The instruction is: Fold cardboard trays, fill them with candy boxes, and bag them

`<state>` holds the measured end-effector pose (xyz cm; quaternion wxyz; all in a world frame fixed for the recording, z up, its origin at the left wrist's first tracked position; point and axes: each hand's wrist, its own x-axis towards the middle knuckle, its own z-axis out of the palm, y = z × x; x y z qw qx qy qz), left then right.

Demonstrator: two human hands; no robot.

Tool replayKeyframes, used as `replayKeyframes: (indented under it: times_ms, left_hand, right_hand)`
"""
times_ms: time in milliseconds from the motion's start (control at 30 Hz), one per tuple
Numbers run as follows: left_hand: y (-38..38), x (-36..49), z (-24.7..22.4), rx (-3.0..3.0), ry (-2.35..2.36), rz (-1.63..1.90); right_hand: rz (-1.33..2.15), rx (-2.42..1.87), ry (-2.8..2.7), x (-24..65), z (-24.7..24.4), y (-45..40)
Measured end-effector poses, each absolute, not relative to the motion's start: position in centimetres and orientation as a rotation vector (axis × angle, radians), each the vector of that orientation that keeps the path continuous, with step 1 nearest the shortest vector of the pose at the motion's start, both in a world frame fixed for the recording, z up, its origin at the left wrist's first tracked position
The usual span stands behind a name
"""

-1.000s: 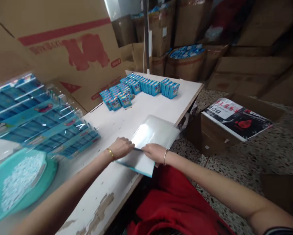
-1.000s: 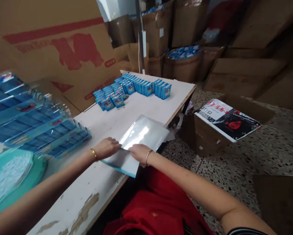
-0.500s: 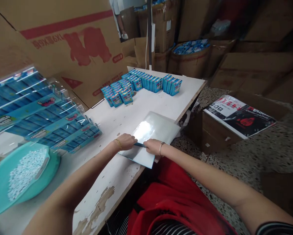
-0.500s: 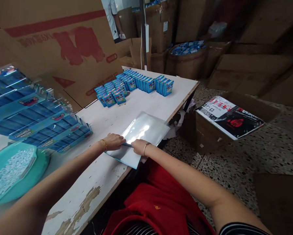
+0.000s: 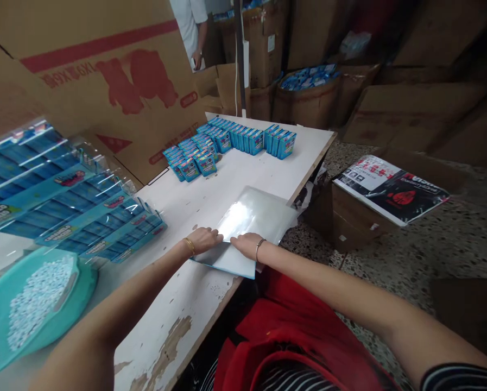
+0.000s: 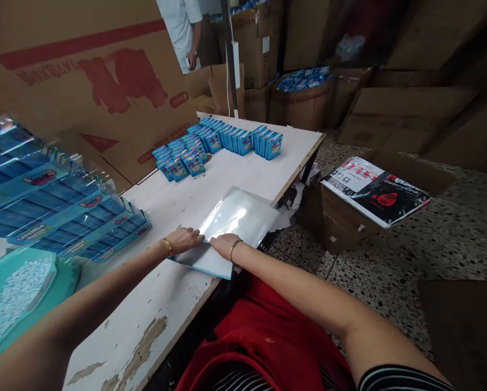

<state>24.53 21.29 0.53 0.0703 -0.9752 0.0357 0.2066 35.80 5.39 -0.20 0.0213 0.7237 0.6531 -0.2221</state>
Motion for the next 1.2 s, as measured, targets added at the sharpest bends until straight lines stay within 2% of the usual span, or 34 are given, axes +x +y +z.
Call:
replayKeyframes:
  times_ms: [200, 333, 400, 467, 567, 633, 767, 867, 1033, 1200]
  left_hand:
    - [21.2, 24.8, 4.1, -2.835, 0.204, 0.501]
    - [20.6, 28.8, 7.1, -2.847, 0.312, 0.438]
    - [20.5, 32.5, 8.6, -2.944, 0.4, 0.331]
    - [20.8, 37.3, 9.9, -3.091, 0.431, 0.083]
    - [21.8, 46.5, 10.5, -3.228, 0.235, -0.395]
    - [22.8, 53.4, 9.8, -3.234, 0.029, -0.52]
    - [24.5, 65.4, 6.2, -3.177, -0.52, -0.28]
    - [25.2, 70.3, 3.5, -3.097, -0.747, -0.052]
    - [24.3, 71.6, 1.5, -2.954, -0.7, -0.099]
    - [23.3, 72.0, 2.4, -3.037, -0.642, -0.146]
  right_hand:
    - [-0.606, 2.286, 2.121, 36.7, 2.3, 3.8]
    - [-0.759, 2.402, 2.273, 40.4, 3.2, 1.5]
    - [-0.776, 2.607, 2.207, 43.2, 2.7, 0.1]
    - [-0.732, 2.898, 2.014, 46.7, 1.4, -1.2]
    - [-0.631, 3.378, 1.584, 52.2, -1.4, -2.5]
    - [-0.55, 3.628, 1.319, 55.5, -3.3, -2.7]
    - [-0.477, 3.98, 0.945, 60.0, -6.3, -1.5]
    - [-0.59, 4.078, 0.779, 61.6, -8.0, -0.5]
    - [-0.689, 4.116, 0.768, 62.7, -9.3, -0.4]
    - [-0.892, 4.074, 0.707, 63.4, -8.2, -0.3]
